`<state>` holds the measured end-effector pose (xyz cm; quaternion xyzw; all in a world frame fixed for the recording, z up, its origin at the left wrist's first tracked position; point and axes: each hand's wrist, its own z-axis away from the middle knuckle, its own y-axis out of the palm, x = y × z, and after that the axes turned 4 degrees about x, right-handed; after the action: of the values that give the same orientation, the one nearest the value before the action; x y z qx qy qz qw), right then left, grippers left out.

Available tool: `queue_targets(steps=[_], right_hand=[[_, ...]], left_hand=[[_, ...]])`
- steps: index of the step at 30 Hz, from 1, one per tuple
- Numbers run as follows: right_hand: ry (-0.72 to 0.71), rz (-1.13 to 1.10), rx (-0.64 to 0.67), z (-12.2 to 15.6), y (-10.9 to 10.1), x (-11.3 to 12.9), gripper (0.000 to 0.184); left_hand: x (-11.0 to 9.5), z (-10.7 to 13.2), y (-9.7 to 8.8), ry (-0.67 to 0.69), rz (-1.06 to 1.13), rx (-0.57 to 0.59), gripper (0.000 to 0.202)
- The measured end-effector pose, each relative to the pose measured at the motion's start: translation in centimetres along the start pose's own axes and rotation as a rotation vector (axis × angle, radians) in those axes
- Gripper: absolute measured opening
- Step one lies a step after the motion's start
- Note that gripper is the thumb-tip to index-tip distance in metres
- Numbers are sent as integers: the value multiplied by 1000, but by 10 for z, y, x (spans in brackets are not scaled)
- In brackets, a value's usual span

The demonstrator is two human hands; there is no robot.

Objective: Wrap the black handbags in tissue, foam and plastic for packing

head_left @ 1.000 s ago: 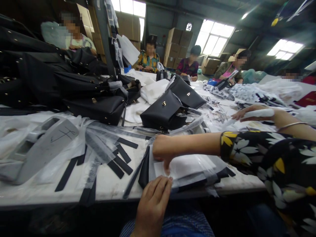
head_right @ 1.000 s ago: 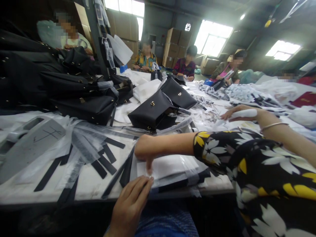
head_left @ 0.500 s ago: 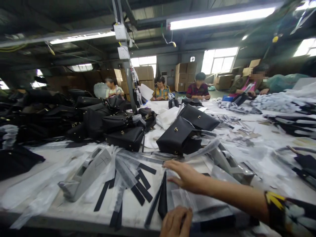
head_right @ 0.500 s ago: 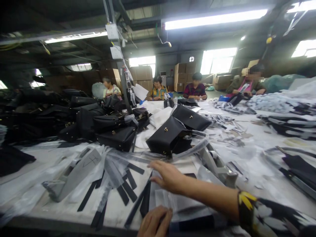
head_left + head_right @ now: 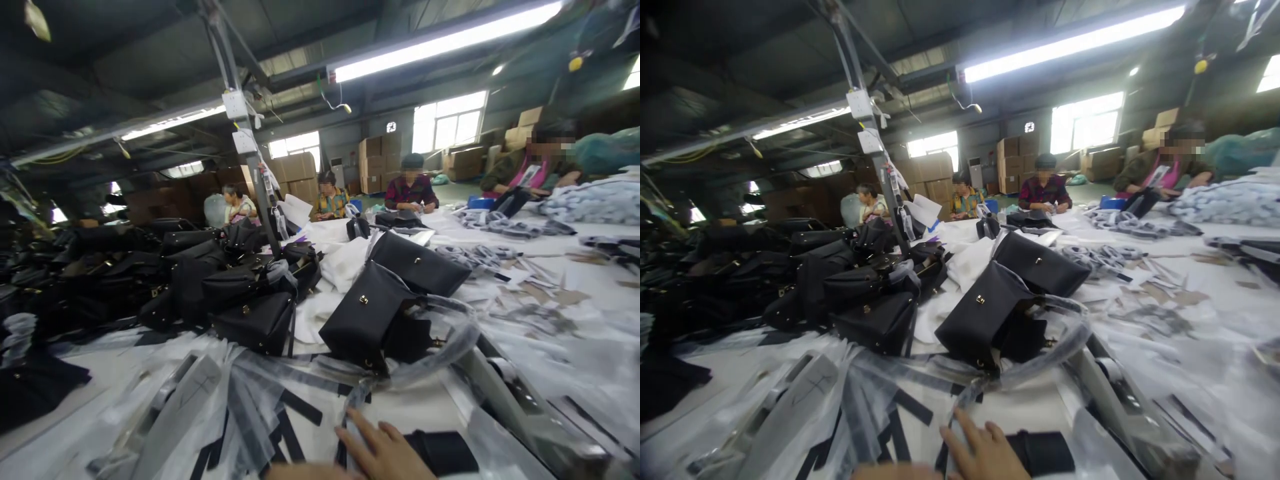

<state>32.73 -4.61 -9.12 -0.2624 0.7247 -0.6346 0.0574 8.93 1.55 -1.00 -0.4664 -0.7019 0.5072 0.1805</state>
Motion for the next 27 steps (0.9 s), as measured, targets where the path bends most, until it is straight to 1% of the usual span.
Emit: queue_targets(steps=[1,2,3,4,5,6,7,8,9,10,11,12,13,14,15,16,18,20,21,22,23,24,25,26,27], right_hand=[[-33,-16,-41,2,-7,-14,60],[-58,-51,-93,5,-21,-34,60],[-97,-104,-122,11,-42,-60,57],[-88,-114,-158,20,-67,-91,55],[-64,-118,-192,31,-96,-127,55],[-42,-122,-222,45,-124,-167,58],[-18,-128,-252,59,-149,-209,61],[-1,-137,-277,74,-168,-252,64],[-16,-146,-280,87,-179,-293,63],[19,-142,-360,98,-182,-331,62],[82,-154,-373,105,-179,-364,62],[96,-186,-321,109,-170,-391,65],[76,-208,-303,111,-158,-411,68],[69,-240,-281,110,-145,-426,71],[50,-273,-257,110,-134,-435,75],[50,-300,-245,108,-126,-441,78],[73,-327,-243,105,-119,-448,79],[60,-303,-279,99,-120,-454,78],[29,-287,-310,94,-122,-456,77],[-8,-278,-332,88,-124,-457,77],[-47,-279,-337,80,-127,-457,76],[-68,-289,-331,71,-129,-454,75],[-72,-301,-327,62,-133,-449,74],[-63,-307,-312,53,-137,-442,72],[-37,-299,-282,44,-142,-433,68]], left_hand=[[26,-23,-14,-9,7,11,31],[54,-50,-28,-26,19,38,33],[83,-80,-39,-153,21,51,35],[111,-113,-48,-271,-27,31,39],[138,-147,-53,-370,-100,-2,43],[163,-179,-54,-420,-132,-19,47],[185,-207,-51,-455,-145,-15,50],[204,-230,-46,-499,-153,5,52],[220,-248,-39,-552,-154,37,53],[233,-260,-33,-609,-153,72,52],[243,-267,-29,-662,-150,104,48],[250,-270,-28,-710,-148,125,44],[254,-272,-32,-748,-145,132,41],[256,-272,-41,-776,-144,120,39],[255,-272,-55,-793,-142,92,37],[253,-274,-74,-801,-138,51,37],[242,-281,-120,-793,-115,-58,37],[226,-296,-172,-789,-73,-170,41],[216,-306,-196,-796,-33,-206,44],[206,-317,-218,-790,18,-220,46],[195,-331,-237,-780,72,-208,47],[184,-346,-253,-769,110,-201,48],[175,-362,-264,-753,155,-179,46],[168,-380,-271,-706,198,-151,43],[164,-398,-273,-659,178,-152,41]])
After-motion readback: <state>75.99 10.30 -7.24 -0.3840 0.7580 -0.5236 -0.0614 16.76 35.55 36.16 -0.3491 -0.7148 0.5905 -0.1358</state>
